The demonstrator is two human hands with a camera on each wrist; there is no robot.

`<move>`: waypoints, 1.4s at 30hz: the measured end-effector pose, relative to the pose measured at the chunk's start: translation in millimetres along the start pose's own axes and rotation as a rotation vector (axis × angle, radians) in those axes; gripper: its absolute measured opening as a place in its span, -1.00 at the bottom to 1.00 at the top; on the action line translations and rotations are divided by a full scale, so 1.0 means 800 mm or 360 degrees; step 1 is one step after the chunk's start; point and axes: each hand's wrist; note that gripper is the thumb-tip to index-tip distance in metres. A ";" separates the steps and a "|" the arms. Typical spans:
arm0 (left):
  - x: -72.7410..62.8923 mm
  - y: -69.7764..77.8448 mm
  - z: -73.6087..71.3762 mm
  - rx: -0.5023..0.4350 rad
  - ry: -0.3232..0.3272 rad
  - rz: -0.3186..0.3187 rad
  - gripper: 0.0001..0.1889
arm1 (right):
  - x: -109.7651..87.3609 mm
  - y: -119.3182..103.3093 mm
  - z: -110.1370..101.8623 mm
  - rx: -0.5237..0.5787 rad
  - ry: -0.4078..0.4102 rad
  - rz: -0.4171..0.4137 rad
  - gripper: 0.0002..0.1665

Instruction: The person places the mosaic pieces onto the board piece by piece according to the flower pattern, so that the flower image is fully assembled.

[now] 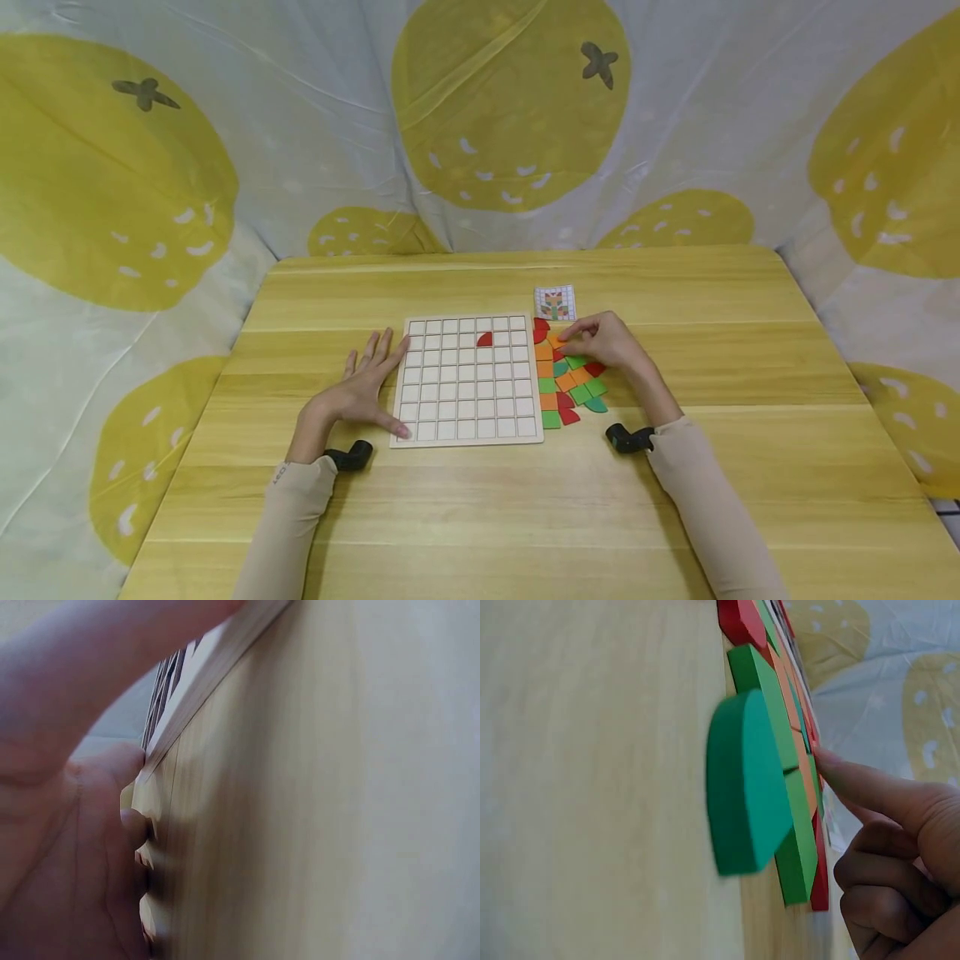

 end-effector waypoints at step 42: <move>0.000 -0.001 0.000 -0.0016 0.0003 -0.0009 0.62 | -0.012 0.001 0.003 0.0079 0.0043 0.0063 -0.64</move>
Point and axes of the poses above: each hand's wrist, its own x-axis towards the middle knuckle, its own z-axis out of the palm, y = z × x, and after that the axes turned 10 degrees about z, right-handed
